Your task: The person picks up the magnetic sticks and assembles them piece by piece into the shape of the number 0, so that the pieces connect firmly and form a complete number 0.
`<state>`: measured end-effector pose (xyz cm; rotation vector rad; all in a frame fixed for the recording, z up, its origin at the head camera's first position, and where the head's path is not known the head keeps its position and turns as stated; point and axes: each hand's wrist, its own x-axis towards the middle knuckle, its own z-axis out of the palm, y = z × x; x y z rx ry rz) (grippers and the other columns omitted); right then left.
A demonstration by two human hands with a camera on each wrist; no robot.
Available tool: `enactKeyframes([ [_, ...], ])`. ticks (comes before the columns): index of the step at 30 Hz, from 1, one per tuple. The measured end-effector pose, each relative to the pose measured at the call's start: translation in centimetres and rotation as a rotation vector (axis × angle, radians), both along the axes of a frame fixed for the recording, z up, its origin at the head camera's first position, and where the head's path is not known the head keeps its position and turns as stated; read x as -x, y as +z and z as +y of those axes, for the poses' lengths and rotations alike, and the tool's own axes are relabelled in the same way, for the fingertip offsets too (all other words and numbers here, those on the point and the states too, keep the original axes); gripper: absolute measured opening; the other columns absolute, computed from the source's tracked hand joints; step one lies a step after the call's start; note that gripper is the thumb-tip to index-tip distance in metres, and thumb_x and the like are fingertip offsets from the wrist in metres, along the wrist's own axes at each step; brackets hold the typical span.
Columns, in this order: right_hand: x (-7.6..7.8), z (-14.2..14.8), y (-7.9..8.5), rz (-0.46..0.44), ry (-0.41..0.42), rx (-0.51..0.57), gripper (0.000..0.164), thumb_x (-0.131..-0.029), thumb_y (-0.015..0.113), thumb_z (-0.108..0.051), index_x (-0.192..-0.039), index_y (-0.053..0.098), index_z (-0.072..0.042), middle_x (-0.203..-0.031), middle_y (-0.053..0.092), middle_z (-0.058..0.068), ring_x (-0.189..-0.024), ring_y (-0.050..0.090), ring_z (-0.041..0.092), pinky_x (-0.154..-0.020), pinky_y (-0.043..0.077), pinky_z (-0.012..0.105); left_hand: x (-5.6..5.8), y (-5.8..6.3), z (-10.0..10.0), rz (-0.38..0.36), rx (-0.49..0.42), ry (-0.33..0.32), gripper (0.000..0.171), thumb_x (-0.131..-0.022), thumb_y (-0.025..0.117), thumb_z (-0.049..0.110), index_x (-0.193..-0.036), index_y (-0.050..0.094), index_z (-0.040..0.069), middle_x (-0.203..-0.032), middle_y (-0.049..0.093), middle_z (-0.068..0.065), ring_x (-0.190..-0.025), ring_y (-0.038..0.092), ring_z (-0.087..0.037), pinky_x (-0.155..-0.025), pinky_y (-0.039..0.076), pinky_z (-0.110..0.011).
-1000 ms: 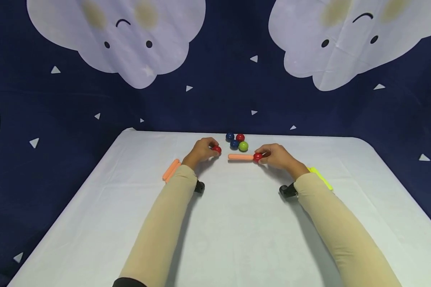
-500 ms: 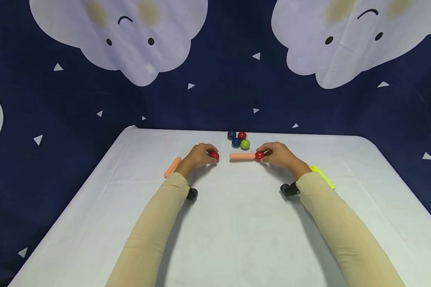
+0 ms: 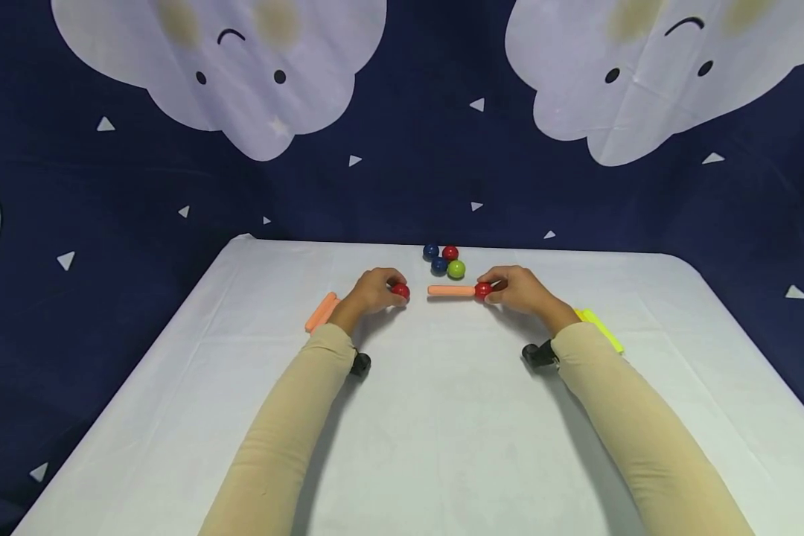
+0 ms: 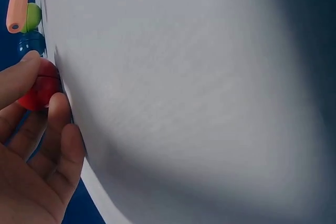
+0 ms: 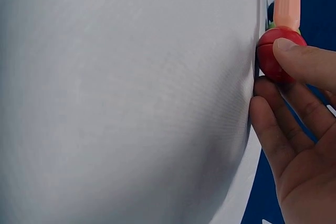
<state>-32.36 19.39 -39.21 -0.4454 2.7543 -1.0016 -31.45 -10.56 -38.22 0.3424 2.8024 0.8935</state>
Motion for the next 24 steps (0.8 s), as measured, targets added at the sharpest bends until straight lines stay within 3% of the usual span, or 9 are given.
enactKeyframes([
  [8, -0.1, 0.0, -0.1, -0.007, -0.012, -0.007, 0.034, -0.088, 0.07, -0.005, -0.122, 0.067, -0.007, -0.126, 0.067, 0.017, -0.114, 0.064, 0.032, -0.089, 0.053, 0.039, 0.1, -0.2, 0.8, 0.018, -0.011, -0.015, 0.04, -0.083, 0.077, 0.017, -0.12, 0.067, 0.009, -0.124, 0.069, -0.011, -0.115, 0.06, -0.026, -0.102, 0.045, -0.037],
  [15, -0.3, -0.7, 0.1, -0.003, 0.004, -0.008, 0.035, -0.088, 0.07, -0.005, -0.123, 0.066, -0.006, -0.13, 0.065, 0.018, -0.114, 0.064, 0.033, -0.095, 0.052, 0.045, 0.1, -0.2, 2.0, 0.017, -0.051, -0.018, 0.039, -0.081, 0.079, 0.016, -0.117, 0.067, 0.008, -0.119, 0.07, -0.011, -0.112, 0.061, -0.026, -0.1, 0.046, -0.036],
  [24, -0.5, -1.0, 0.3, -0.003, -0.001, -0.022, 0.035, -0.088, 0.07, -0.004, -0.123, 0.066, -0.006, -0.13, 0.065, 0.018, -0.115, 0.063, 0.033, -0.094, 0.053, 0.044, 0.0, -0.4, 2.5, 0.006, -0.081, 0.026, 0.035, -0.08, 0.081, 0.013, -0.112, 0.068, 0.008, -0.115, 0.071, -0.01, -0.111, 0.06, -0.025, -0.098, 0.047, -0.036],
])
